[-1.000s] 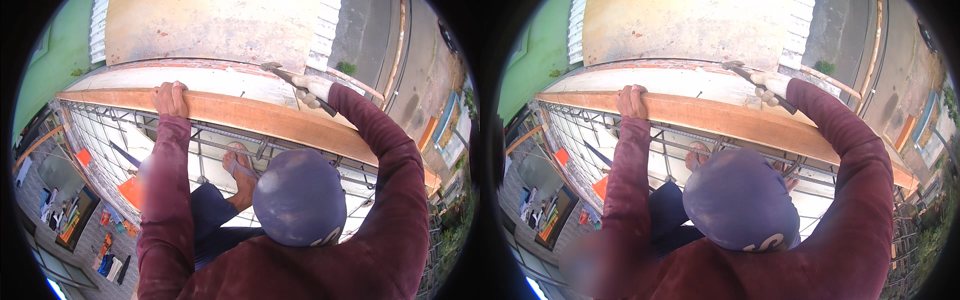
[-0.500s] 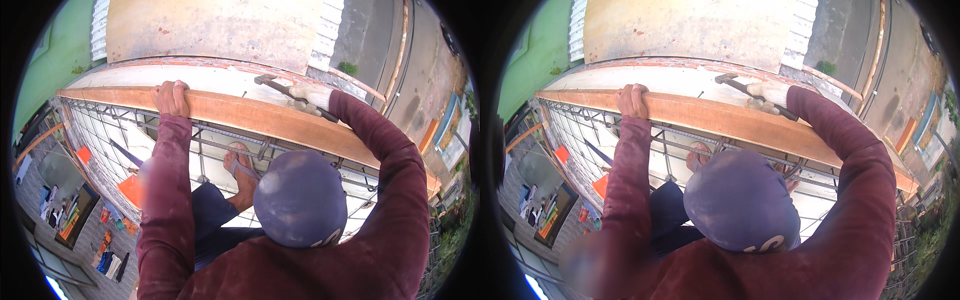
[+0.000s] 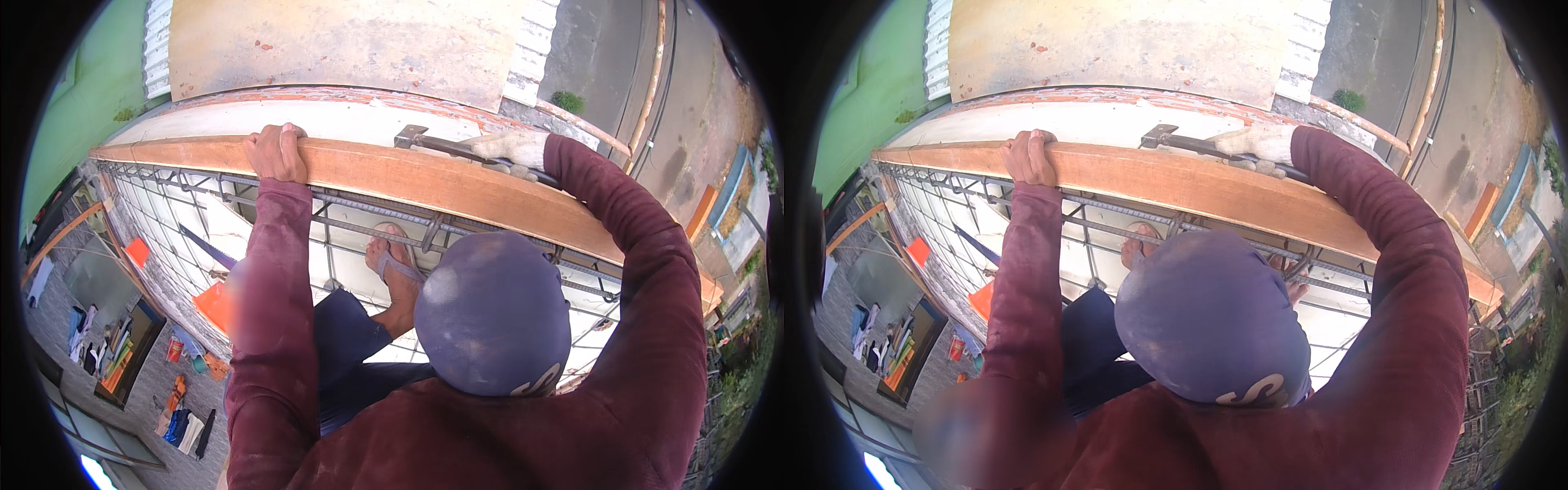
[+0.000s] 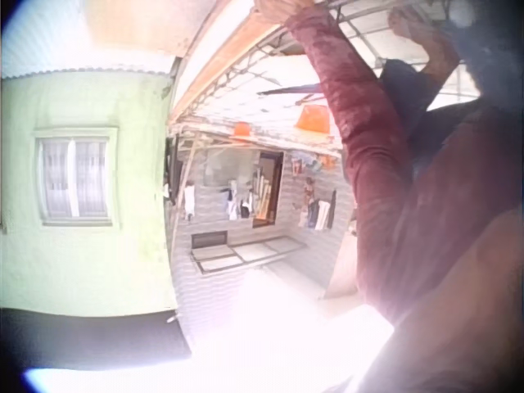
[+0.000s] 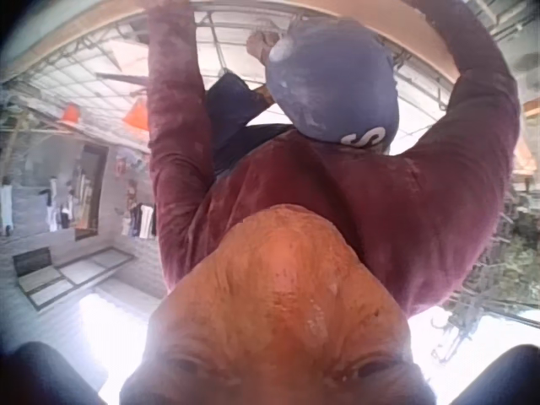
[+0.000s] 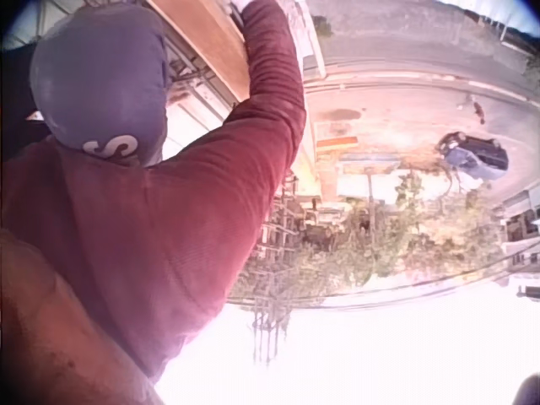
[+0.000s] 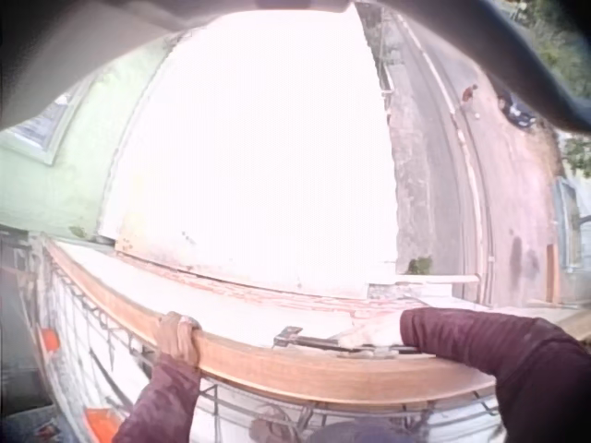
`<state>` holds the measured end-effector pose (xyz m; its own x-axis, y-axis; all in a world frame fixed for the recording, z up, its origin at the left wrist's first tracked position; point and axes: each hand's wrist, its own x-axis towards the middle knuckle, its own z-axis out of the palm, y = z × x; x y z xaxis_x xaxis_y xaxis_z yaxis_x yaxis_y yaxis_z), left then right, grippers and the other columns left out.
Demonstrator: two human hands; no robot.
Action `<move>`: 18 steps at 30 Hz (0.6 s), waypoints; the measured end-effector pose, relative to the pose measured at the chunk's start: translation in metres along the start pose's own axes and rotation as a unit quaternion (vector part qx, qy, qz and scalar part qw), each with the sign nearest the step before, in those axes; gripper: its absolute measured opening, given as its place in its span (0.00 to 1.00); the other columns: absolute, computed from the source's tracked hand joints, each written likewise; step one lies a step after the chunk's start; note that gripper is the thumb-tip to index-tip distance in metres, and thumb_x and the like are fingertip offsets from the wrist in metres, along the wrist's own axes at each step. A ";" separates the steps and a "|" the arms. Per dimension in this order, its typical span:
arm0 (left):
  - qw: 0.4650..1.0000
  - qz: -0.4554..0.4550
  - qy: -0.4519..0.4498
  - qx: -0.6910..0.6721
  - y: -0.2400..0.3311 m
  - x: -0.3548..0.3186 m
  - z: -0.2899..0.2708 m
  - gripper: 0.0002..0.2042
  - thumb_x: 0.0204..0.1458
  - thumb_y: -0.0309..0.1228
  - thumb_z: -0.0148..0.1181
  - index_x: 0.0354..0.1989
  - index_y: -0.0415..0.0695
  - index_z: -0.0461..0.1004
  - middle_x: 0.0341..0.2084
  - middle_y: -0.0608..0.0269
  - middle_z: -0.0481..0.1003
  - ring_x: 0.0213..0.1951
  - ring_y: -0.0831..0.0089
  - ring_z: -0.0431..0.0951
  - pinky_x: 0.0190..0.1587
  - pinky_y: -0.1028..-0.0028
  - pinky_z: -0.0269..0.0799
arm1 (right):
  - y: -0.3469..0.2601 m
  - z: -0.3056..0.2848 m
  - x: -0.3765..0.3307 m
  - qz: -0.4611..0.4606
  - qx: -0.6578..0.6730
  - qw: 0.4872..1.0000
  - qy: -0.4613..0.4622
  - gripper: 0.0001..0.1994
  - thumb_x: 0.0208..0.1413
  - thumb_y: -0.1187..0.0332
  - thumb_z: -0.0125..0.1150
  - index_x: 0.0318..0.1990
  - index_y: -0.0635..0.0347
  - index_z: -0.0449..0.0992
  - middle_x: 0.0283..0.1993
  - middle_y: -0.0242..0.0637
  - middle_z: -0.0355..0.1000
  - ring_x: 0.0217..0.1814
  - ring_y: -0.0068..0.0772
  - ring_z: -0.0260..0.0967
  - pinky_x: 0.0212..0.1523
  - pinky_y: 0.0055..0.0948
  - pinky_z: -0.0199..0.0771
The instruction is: The person walks on a roof grid and uses a hammer to secure wooden planks to the metal framework. They then use pliers to twist and secure wire ties around the rebar grid.
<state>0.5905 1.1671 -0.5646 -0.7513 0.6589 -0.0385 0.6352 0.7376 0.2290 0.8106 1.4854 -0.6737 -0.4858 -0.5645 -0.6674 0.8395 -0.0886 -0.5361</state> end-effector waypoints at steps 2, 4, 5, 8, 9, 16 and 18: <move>1.000 -0.013 -0.009 -0.005 -0.003 -0.001 0.000 0.21 0.61 0.36 0.39 0.21 0.46 0.77 0.22 0.60 0.76 0.31 0.65 0.72 0.46 0.63 0.56 | 0.002 0.010 -0.019 0.013 0.159 0.987 -0.006 0.18 0.72 0.52 0.43 0.55 0.52 0.72 0.19 0.21 0.60 0.10 0.13 0.51 0.08 0.20 0.51; 1.000 -0.007 -0.024 -0.002 0.000 -0.007 -0.003 0.21 0.60 0.37 0.39 0.21 0.46 0.78 0.22 0.60 0.77 0.31 0.65 0.71 0.47 0.63 0.56 | 0.030 -0.008 0.004 0.048 0.216 0.974 0.041 0.15 0.72 0.51 0.42 0.40 0.50 0.70 0.19 0.21 0.60 0.11 0.12 0.51 0.08 0.19 0.48; 1.000 -0.002 -0.017 0.002 -0.002 -0.008 -0.001 0.21 0.60 0.37 0.39 0.21 0.46 0.78 0.22 0.60 0.77 0.31 0.65 0.71 0.47 0.63 0.56 | 0.036 -0.002 0.013 0.063 0.235 0.965 0.099 0.15 0.72 0.52 0.42 0.41 0.49 0.70 0.20 0.22 0.61 0.11 0.12 0.51 0.08 0.20 0.49; 1.000 -0.007 0.000 -0.009 -0.004 -0.004 -0.001 0.20 0.60 0.36 0.39 0.22 0.46 0.78 0.22 0.60 0.76 0.31 0.64 0.71 0.48 0.63 0.56 | 0.010 0.011 0.005 0.024 0.182 0.981 0.061 0.15 0.72 0.52 0.44 0.49 0.50 0.73 0.22 0.22 0.64 0.11 0.12 0.51 0.08 0.20 0.50; 1.000 0.003 0.002 -0.002 -0.005 -0.003 0.001 0.20 0.60 0.35 0.39 0.22 0.46 0.78 0.22 0.60 0.76 0.31 0.64 0.71 0.48 0.63 0.56 | 0.007 0.017 -0.003 0.004 0.154 0.988 0.013 0.16 0.72 0.52 0.44 0.52 0.50 0.74 0.23 0.22 0.64 0.11 0.12 0.51 0.09 0.20 0.51; 1.000 0.000 -0.005 0.006 0.001 0.006 0.001 0.21 0.61 0.35 0.39 0.22 0.45 0.78 0.23 0.59 0.76 0.31 0.63 0.71 0.48 0.63 0.56 | 0.019 -0.005 -0.002 0.088 0.231 0.969 0.020 0.17 0.72 0.52 0.44 0.43 0.54 0.74 0.24 0.25 0.66 0.12 0.09 0.51 0.09 0.18 0.51; 1.000 0.007 0.007 0.004 -0.002 0.006 0.003 0.21 0.61 0.35 0.38 0.23 0.45 0.78 0.23 0.59 0.76 0.32 0.63 0.72 0.48 0.63 0.56 | 0.017 0.003 0.010 0.082 0.213 0.968 0.107 0.17 0.72 0.51 0.41 0.35 0.51 0.65 0.20 0.22 0.60 0.12 0.10 0.52 0.08 0.19 0.52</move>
<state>0.5859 1.1700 -0.5677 -0.7447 0.6671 -0.0212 0.6472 0.7295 0.2211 0.8211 1.4758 -0.6878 -0.3393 -0.4214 -0.8410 0.9115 -0.3682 -0.1832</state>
